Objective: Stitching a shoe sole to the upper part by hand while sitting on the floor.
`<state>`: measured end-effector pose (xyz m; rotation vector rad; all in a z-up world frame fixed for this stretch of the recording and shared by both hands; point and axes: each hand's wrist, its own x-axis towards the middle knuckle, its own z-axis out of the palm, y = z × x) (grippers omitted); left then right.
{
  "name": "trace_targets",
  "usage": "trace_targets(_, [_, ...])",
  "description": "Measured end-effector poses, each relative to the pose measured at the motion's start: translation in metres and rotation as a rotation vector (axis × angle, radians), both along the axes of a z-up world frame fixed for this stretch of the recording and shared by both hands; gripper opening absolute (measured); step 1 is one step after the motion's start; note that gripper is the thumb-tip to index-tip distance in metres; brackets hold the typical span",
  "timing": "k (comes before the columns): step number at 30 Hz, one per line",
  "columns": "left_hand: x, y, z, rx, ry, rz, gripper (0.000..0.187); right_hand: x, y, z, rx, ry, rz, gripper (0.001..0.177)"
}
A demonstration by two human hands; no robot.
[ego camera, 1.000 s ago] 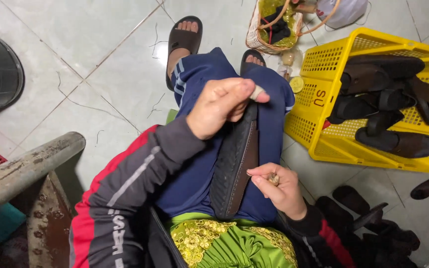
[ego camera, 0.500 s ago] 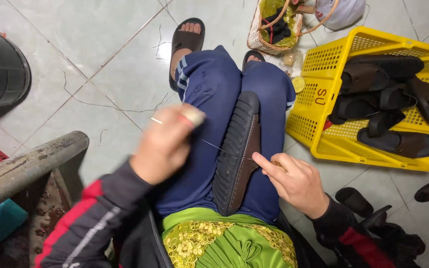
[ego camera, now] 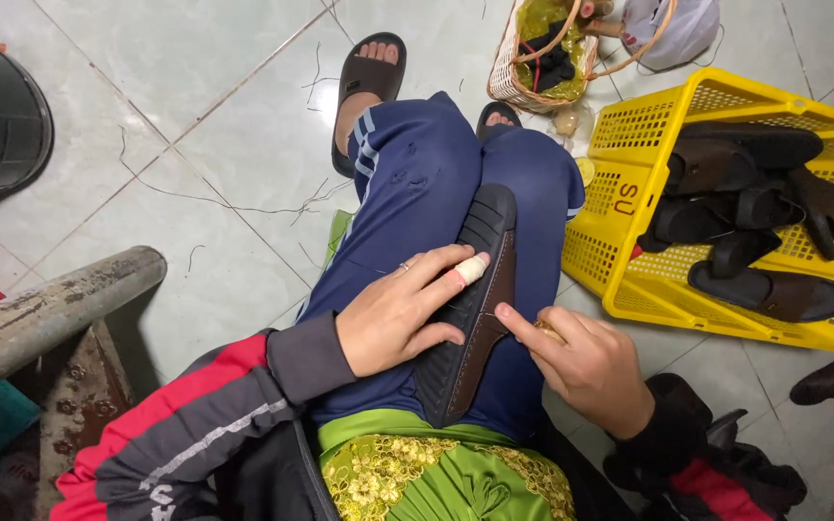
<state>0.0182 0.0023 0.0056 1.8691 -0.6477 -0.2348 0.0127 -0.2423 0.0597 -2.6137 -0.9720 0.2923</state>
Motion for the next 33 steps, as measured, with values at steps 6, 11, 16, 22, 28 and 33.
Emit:
trace_targets(6, [0.002, -0.004, -0.007, 0.010, -0.037, 0.011, 0.071, -0.007, 0.007, 0.015, -0.211, -0.130, 0.007, 0.053])
trace_targets(11, [0.008, -0.004, -0.020, -0.034, -0.045, 0.000, 0.073, -0.008, 0.013, -0.030, -0.069, -0.125, 0.029, 0.033])
trace_targets(16, [0.006, -0.002, -0.017, -0.023, -0.046, -0.031, 0.073, -0.016, 0.003, -0.059, 0.161, -0.075, 0.022, 0.037])
trace_targets(22, [-0.017, -0.002, -0.011, -0.066, -0.209, 0.171, 0.057, -0.039, -0.015, -0.081, 0.336, -0.084, -0.105, 0.040])
trace_targets(28, [-0.033, 0.004, -0.009, 0.008, -0.225, 0.251, 0.021, -0.040, -0.009, -0.070, 0.464, -0.080, -0.198, 0.036])
trace_targets(33, [-0.042, -0.002, -0.002, -0.327, 0.109, 0.173, 0.023, -0.036, -0.003, -0.060, 0.529, -0.099, -0.197, 0.034])
